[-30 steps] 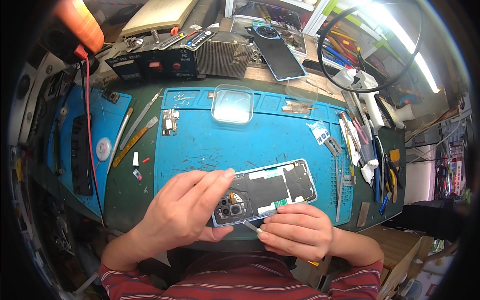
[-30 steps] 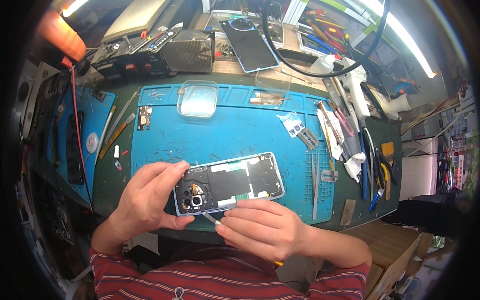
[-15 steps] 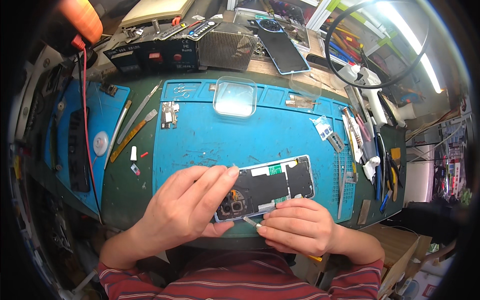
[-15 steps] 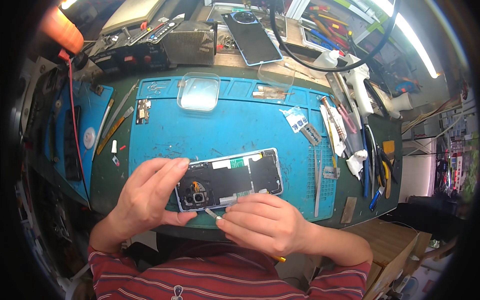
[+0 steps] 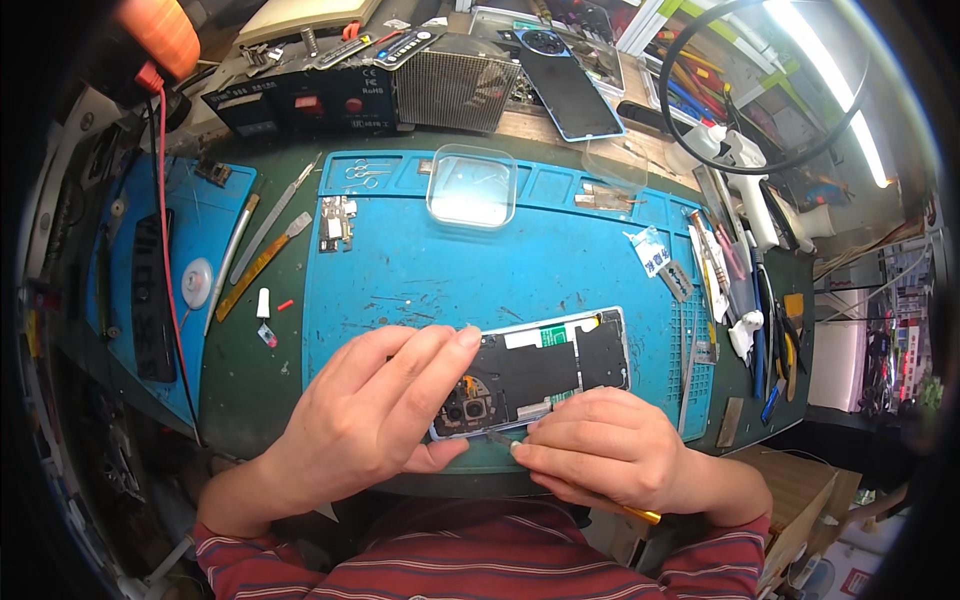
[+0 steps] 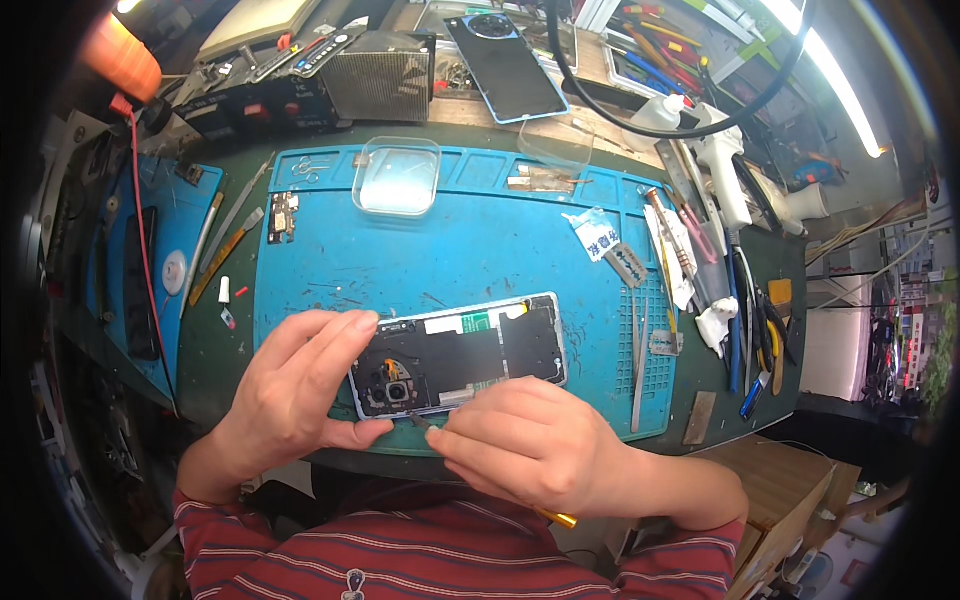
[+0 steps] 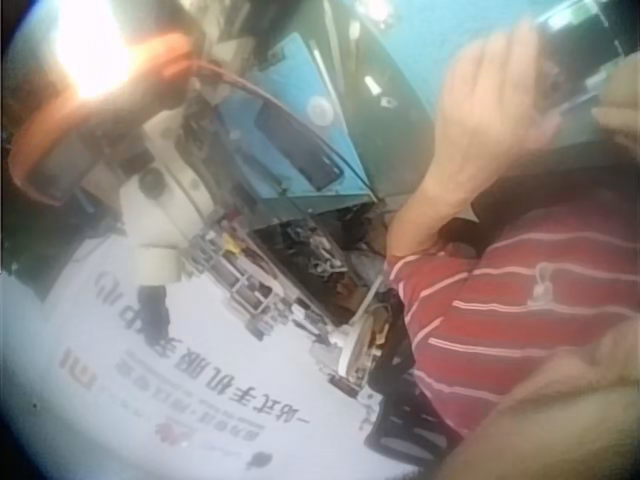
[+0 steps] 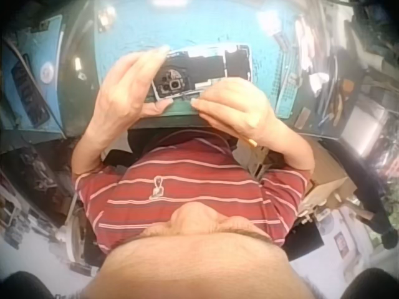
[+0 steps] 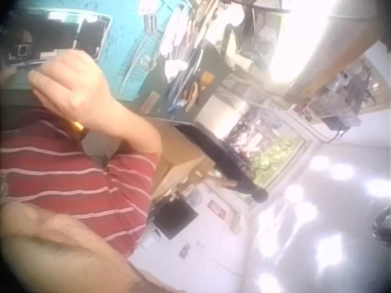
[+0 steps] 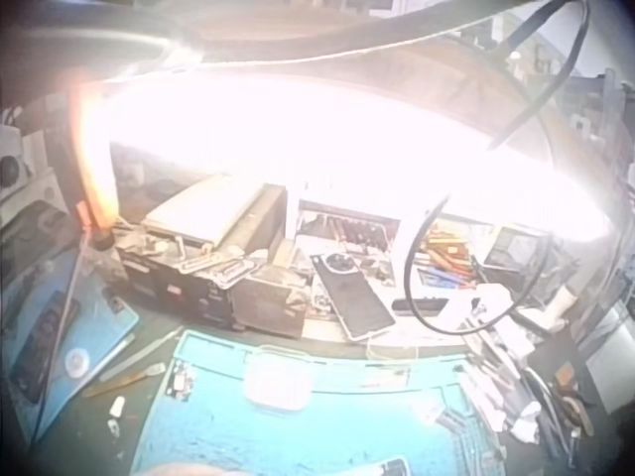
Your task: The person removes the back cover of a smartphone, then uses a screwdriver and tweezers to detach internal components and adhesive strips. The person handles the phone and small parts throughout the process.
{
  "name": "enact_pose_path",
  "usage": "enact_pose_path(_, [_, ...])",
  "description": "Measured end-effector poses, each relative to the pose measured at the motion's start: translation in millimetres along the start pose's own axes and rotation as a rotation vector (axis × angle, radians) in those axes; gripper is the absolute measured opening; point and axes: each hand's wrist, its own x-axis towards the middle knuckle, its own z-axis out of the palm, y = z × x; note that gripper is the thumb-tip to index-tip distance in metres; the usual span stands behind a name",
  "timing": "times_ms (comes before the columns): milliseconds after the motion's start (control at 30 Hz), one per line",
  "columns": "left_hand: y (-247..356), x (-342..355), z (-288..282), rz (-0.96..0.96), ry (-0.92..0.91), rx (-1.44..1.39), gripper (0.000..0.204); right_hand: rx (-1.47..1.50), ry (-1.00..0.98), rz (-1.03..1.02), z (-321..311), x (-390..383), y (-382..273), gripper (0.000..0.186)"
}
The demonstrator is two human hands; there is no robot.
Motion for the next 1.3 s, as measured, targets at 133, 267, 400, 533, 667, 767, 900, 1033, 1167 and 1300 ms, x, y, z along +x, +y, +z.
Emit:
enact_pose_path(133, [2.2,1.0,-1.1,-0.007,-0.012,0.005,0.093,-0.126,0.063,-0.090,11.1,-9.8,1.5,0.035])
enact_pose_path(267, [3.2,0.5,-0.5,0.001,-0.015,0.033,0.091,-0.234,0.081,-0.170,16.2,-13.3,3.3,0.033])
enact_pose_path(400, [4.7,0.3,1.0,0.000,0.005,0.054,0.087,-0.284,0.075,-0.201,17.0,-14.8,2.6,0.031])
enact_pose_path(533, [4.8,-0.1,2.2,0.000,0.022,0.059,0.086,-0.306,0.067,-0.214,15.8,-14.8,1.5,0.030])
enact_pose_path(667, [4.1,-0.5,1.0,0.012,0.001,0.067,0.084,-0.333,0.065,-0.232,16.2,-15.9,1.1,0.029])
enact_pose_path(767, [1.8,-0.7,-0.9,0.031,-0.026,0.068,0.084,-0.349,0.061,-0.242,16.2,-17.2,0.9,0.029])
enact_pose_path(900, [1.8,-1.2,-0.3,0.028,-0.017,0.064,0.087,-0.359,0.063,-0.249,16.4,-17.8,0.5,0.028])
enact_pose_path(1033, [1.5,-1.4,0.5,0.027,-0.012,0.055,0.089,-0.362,0.069,-0.248,17.0,-18.5,0.2,0.028])
enact_pose_path(1167, [2.1,-1.0,-0.3,0.019,-0.013,0.042,0.091,-0.371,0.074,-0.252,18.1,-19.4,-0.2,0.028])
enact_pose_path(1300, [2.2,-1.3,0.2,0.016,-0.007,0.033,0.092,-0.381,0.073,-0.259,18.4,-20.2,-0.3,0.028])
